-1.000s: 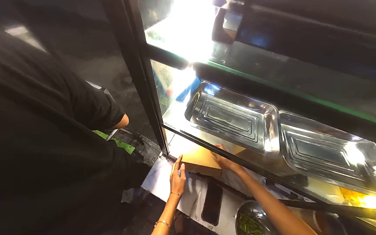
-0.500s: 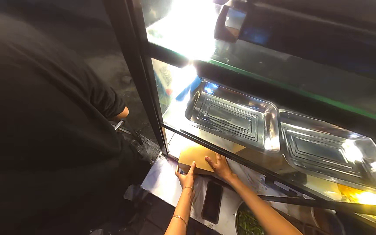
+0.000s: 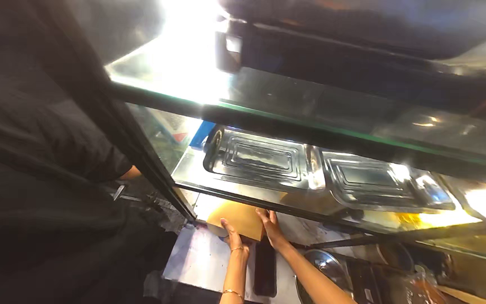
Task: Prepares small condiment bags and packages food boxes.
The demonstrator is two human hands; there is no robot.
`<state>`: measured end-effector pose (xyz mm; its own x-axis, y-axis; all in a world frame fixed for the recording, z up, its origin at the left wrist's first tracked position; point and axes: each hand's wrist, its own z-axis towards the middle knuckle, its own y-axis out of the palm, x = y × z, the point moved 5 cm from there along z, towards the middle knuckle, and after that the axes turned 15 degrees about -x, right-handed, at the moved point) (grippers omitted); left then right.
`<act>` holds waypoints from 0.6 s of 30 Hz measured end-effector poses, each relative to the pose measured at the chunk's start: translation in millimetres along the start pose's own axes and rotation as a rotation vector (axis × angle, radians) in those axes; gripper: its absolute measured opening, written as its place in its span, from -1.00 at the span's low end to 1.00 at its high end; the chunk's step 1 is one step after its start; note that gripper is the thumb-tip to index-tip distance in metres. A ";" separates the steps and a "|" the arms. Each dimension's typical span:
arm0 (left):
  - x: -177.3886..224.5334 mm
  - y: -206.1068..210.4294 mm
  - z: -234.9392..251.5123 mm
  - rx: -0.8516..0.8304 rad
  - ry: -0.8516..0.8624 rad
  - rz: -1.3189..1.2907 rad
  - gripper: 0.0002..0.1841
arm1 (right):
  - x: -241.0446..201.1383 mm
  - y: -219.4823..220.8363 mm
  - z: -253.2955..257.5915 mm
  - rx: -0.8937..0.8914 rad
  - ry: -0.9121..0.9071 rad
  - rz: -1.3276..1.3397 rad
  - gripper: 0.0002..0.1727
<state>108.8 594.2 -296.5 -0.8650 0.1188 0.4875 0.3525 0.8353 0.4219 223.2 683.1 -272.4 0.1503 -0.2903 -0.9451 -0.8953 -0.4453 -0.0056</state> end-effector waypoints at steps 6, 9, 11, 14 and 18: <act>3.7 -17.1 -26.0 -0.072 -0.202 0.149 0.01 | 8.0 25.3 -35.5 0.176 0.130 0.070 -0.04; 0.3 -22.1 -20.9 -0.112 -0.199 0.184 0.03 | 24.2 38.6 -32.2 0.160 0.105 0.159 0.20; -3.4 -20.9 -16.1 -0.130 -0.210 0.217 0.05 | 29.8 43.1 -30.3 0.113 0.080 0.228 0.20; -8.2 -17.8 -20.8 -0.140 -0.214 0.244 0.00 | 29.7 49.9 -27.5 0.060 0.079 0.283 0.14; -3.2 -27.9 -21.9 -0.217 0.000 0.246 -0.23 | 33.0 49.9 -39.8 0.180 0.068 0.289 0.00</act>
<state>109.6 558.7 -293.1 -0.7447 0.3026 0.5949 0.6186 0.6476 0.4449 200.2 617.6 -290.8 -0.0982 -0.4409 -0.8922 -0.9637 -0.1816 0.1958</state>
